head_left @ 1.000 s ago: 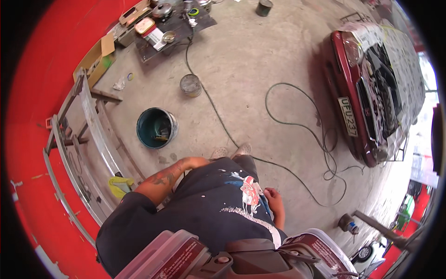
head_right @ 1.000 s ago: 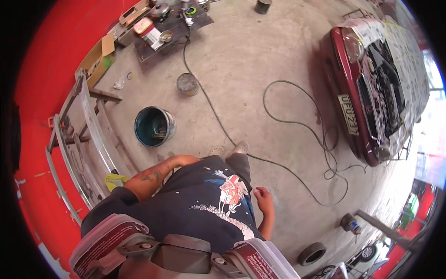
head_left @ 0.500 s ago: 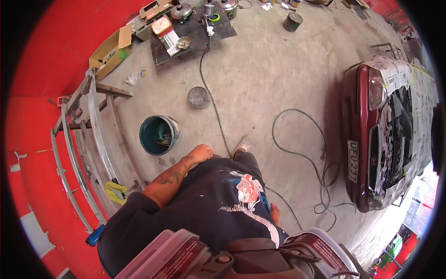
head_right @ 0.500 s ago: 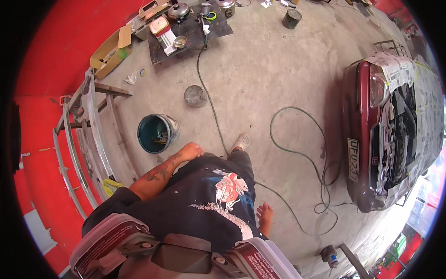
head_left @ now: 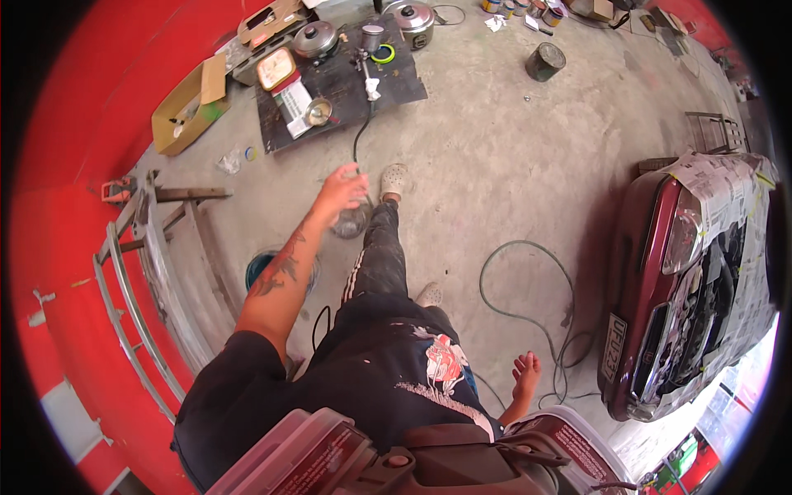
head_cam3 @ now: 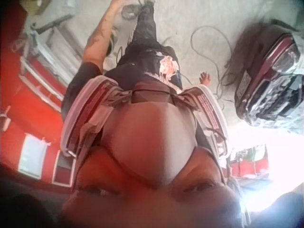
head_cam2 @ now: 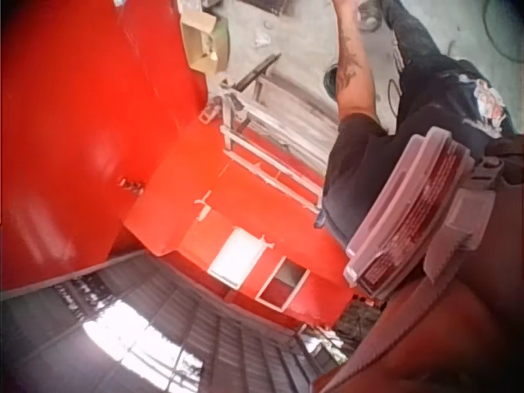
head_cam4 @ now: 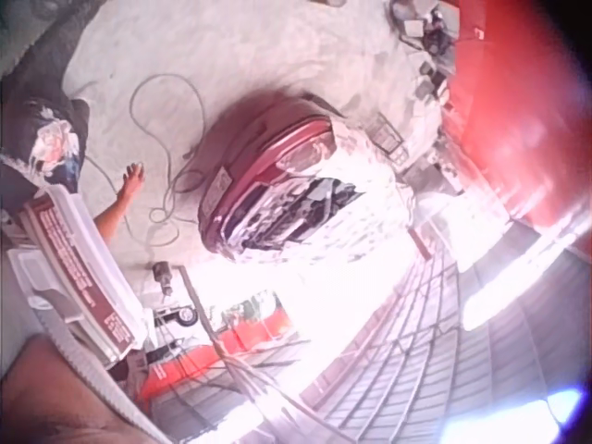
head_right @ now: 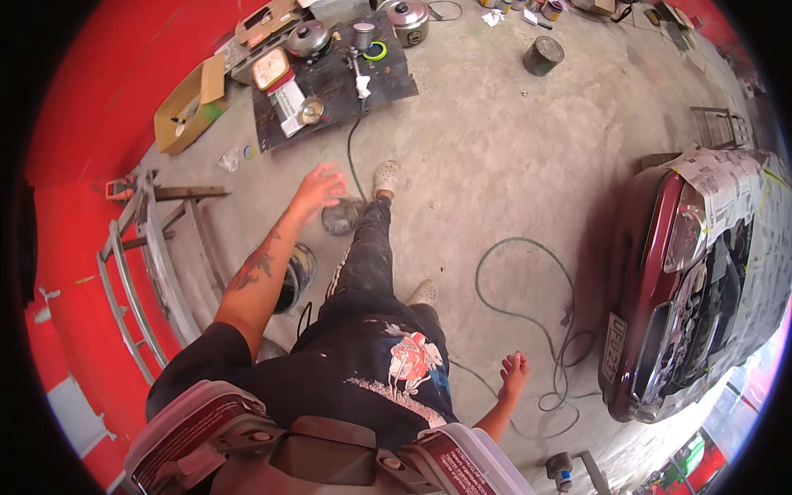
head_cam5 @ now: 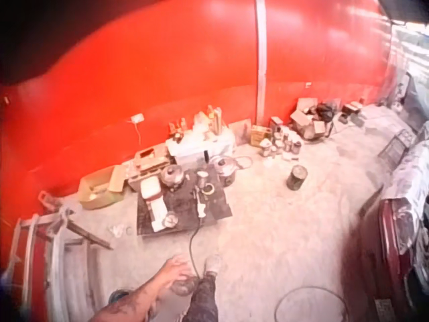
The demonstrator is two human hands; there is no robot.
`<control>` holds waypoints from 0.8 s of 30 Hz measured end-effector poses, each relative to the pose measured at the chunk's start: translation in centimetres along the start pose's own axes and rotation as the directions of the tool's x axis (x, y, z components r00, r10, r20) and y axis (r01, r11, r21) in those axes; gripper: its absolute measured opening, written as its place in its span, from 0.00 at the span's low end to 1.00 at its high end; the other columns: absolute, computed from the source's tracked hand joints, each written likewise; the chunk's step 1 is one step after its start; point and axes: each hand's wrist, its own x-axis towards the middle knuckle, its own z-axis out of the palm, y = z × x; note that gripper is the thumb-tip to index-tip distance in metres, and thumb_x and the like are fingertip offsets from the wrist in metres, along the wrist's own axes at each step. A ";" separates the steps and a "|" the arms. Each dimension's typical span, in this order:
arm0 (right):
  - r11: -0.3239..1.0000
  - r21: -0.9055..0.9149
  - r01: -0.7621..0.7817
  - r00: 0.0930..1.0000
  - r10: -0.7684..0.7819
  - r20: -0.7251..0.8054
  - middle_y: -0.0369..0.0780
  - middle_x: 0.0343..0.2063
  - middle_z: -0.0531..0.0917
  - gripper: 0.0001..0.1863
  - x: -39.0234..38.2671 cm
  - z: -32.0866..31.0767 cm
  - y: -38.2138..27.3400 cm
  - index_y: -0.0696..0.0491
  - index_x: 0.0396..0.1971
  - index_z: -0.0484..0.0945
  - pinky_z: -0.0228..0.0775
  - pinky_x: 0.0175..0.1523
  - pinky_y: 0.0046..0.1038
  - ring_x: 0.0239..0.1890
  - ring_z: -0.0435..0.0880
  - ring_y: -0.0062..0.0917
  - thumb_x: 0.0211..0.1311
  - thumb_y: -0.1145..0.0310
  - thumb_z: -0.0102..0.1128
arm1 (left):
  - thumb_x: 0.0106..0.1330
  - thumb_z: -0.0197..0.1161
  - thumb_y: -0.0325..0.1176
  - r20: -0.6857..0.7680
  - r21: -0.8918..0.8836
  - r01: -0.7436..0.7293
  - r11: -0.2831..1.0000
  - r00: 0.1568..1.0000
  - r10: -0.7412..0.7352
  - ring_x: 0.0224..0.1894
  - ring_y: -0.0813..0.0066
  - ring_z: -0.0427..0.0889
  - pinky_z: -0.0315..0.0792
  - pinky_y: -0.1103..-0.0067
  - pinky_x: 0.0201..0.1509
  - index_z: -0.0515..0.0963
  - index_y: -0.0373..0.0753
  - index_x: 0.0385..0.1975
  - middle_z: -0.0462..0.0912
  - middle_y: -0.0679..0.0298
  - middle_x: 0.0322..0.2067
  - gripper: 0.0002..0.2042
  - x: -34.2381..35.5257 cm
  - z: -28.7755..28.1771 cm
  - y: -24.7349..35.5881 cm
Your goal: The person moves a metal bench, picks up a spray gun, and untangles its hose. They then climb onto the bench and apply paint to the roof of the masked car using the spray gun.
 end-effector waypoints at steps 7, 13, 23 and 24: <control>0.954 -0.050 -0.297 0.955 0.295 -0.043 0.46 0.45 0.78 0.28 -6.6 11.8 -4.9 0.50 0.50 0.70 0.69 0.43 0.38 0.44 0.79 0.36 0.63 0.42 0.47 | 0.58 0.64 0.46 -0.160 0.508 -0.127 0.852 0.958 0.238 0.48 0.59 0.78 0.70 0.72 0.52 0.58 0.32 0.61 0.77 0.48 0.46 0.36 30.9 -3.7 7.4; 0.843 -0.523 -0.129 0.946 0.262 0.189 0.45 0.36 0.82 0.32 -11.2 18.6 -4.3 0.55 0.55 0.68 0.73 0.46 0.34 0.39 0.82 0.33 0.64 0.43 0.49 | 0.53 0.67 0.45 -0.348 0.634 0.066 0.771 0.914 0.208 0.56 0.46 0.72 0.65 0.68 0.60 0.57 0.26 0.60 0.72 0.39 0.52 0.40 47.2 -5.7 8.3; 0.888 -0.173 -0.427 0.903 0.428 -0.033 0.45 0.40 0.81 0.28 -10.6 22.2 -19.2 0.53 0.54 0.69 0.75 0.42 0.34 0.40 0.82 0.31 0.65 0.46 0.50 | 0.52 0.61 0.29 -0.403 -0.043 0.000 0.999 0.915 -0.017 0.33 0.67 0.83 0.75 0.72 0.35 0.75 0.35 0.35 0.81 0.56 0.29 0.10 62.9 -8.9 -0.7; 0.887 -0.169 -0.429 0.902 0.431 -0.026 0.45 0.40 0.81 0.28 -10.1 23.0 -19.8 0.53 0.54 0.69 0.75 0.42 0.34 0.40 0.82 0.31 0.65 0.46 0.50 | 0.53 0.58 0.27 -0.509 0.044 -0.024 0.999 0.860 0.043 0.32 0.68 0.83 0.76 0.72 0.34 0.74 0.35 0.36 0.81 0.57 0.29 0.10 63.4 -10.8 -1.3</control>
